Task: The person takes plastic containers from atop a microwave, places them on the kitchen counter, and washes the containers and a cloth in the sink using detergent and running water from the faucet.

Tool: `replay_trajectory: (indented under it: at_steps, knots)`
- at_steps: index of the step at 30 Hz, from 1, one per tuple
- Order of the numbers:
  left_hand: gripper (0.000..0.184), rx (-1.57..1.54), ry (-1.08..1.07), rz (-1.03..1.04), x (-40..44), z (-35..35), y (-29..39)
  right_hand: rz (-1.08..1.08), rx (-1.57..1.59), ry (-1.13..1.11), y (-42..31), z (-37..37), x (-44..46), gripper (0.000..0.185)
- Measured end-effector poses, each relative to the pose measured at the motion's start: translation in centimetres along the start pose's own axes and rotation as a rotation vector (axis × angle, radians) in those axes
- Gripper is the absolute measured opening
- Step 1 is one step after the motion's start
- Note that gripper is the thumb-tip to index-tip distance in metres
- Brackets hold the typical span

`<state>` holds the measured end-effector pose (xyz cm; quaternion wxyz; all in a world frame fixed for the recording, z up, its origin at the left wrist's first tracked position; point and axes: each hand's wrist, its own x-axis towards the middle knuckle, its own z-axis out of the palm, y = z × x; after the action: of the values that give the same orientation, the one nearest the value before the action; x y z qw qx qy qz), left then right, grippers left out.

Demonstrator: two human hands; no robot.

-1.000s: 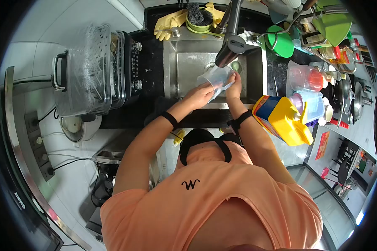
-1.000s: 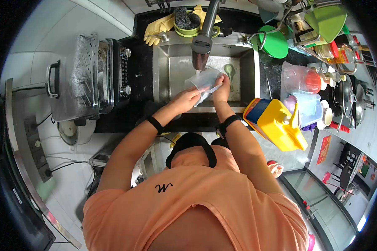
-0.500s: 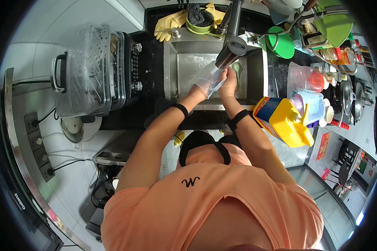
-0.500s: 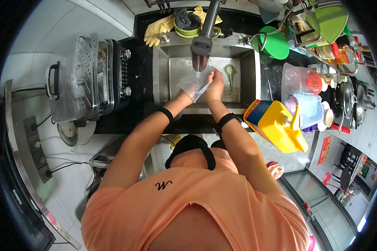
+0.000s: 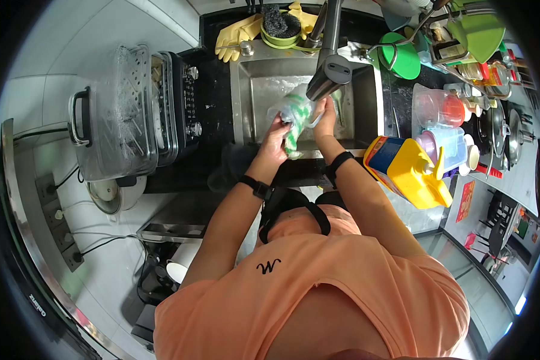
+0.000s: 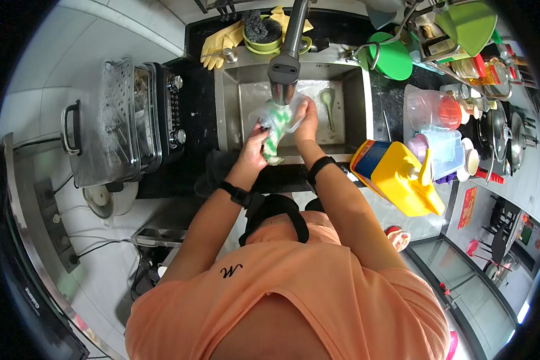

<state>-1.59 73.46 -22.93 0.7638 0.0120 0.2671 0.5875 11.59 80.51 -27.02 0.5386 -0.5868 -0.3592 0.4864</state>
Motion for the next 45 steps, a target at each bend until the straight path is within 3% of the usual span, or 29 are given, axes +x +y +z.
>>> replay_trajectory:
  at_steps: [3,5,6,10,12,13,15,16,17,19,20,21,23,24,25,27,28,29,31,33,35,36,37,39,40,45]
  knots:
    - [0.061,0.009,-0.093,0.021,-0.5,-0.7,1.4,0.166,0.131,0.114,1.2,-0.8,0.9,0.029]
    - [0.061,0.041,-0.030,0.128,-1.1,-0.2,2.6,0.258,-0.202,0.264,0.0,-0.6,0.9,0.030]
    - [0.061,0.094,0.036,0.188,-1.3,0.2,3.2,0.415,-0.192,0.296,-2.3,-0.5,-0.2,0.030]
    - [0.060,0.282,0.054,0.229,-0.9,-0.3,5.4,0.420,-0.323,0.154,0.3,-3.8,0.8,0.031]
    - [0.062,0.861,-0.085,0.331,0.1,-1.0,5.3,0.396,-0.662,-0.020,-1.0,-4.5,0.2,0.028]
    - [0.062,0.860,-0.085,0.332,0.5,-0.9,5.4,0.395,-0.663,-0.019,-0.3,-4.7,0.2,0.028]
    - [0.060,1.637,-0.349,0.246,1.5,0.0,5.6,-0.054,-0.860,0.007,2.1,-4.9,0.3,0.026]
    - [0.042,1.706,-0.436,0.255,1.7,0.8,5.7,-0.052,-0.860,0.005,1.5,-4.7,-0.1,0.026]
    - [0.042,1.705,-0.434,0.250,1.9,0.9,5.2,-0.068,-0.840,-0.105,0.1,-4.2,-0.9,0.028]
    - [0.029,2.182,-0.484,-0.052,3.1,1.3,4.5,-0.089,-0.817,-0.211,-2.0,-3.0,-1.8,0.031]
    - [0.029,2.081,-0.668,0.241,4.8,-2.3,3.9,-0.100,-0.848,-0.233,-2.6,-2.7,-2.5,0.031]
    - [0.029,2.078,-0.667,0.241,5.1,-2.6,4.3,-0.114,-0.879,-0.257,-3.0,-2.6,-2.9,0.030]
    - [0.028,2.414,-0.755,0.374,5.3,-2.6,5.5,-0.058,-0.915,-0.229,-2.7,-2.8,-2.8,0.030]
    - [0.023,2.501,-0.885,0.466,5.5,-2.5,6.0,-0.043,-0.910,-0.190,-2.5,-3.1,-2.6,0.030]
    - [0.023,2.504,-0.892,0.461,5.1,-1.7,6.9,-0.025,-0.904,-0.150,-2.2,-3.6,-2.2,0.030]
    - [0.021,2.181,-0.794,0.822,4.3,-0.1,8.6,0.041,-0.944,-0.111,-2.5,-4.2,-0.7,0.032]
    - [0.031,2.065,-0.529,0.677,3.5,-0.4,8.6,0.285,-0.889,-0.085,-3.3,-4.5,-0.3,0.034]
    - [0.031,2.060,-0.539,0.675,3.1,-0.4,8.4,0.529,-0.828,-0.063,-4.1,-4.8,-0.2,0.037]
    - [0.045,1.781,-0.112,0.558,2.8,0.2,8.6,0.527,-0.886,-0.114,-4.3,-5.0,0.3,0.043]
    - [0.050,1.688,-0.090,0.628,1.9,2.0,7.3,0.852,-0.516,0.008,-1.5,-5.1,1.3,0.048]
    - [0.052,1.626,0.060,0.782,0.3,3.8,4.4,0.913,-0.459,-0.007,0.0,-5.1,2.3,0.047]
    - [0.051,1.639,0.017,0.733,-0.6,4.7,3.0,0.979,-0.410,-0.024,0.9,-5.1,2.5,0.046]
    - [0.049,1.650,-0.024,0.685,-1.1,5.4,1.7,0.977,-0.410,-0.025,2.1,-4.8,2.3,0.046]
    - [0.050,1.750,-0.223,0.829,0.3,5.1,-0.7,0.650,-0.455,-0.069,4.3,-3.7,1.7,0.038]
    - [0.040,1.976,-0.186,0.863,0.6,5.1,-1.3,0.650,-0.457,-0.077,4.5,-3.3,1.2,0.038]
    - [0.037,1.962,0.029,0.764,4.4,3.1,-1.7,0.714,-0.357,-0.143,5.1,-2.7,0.1,0.032]
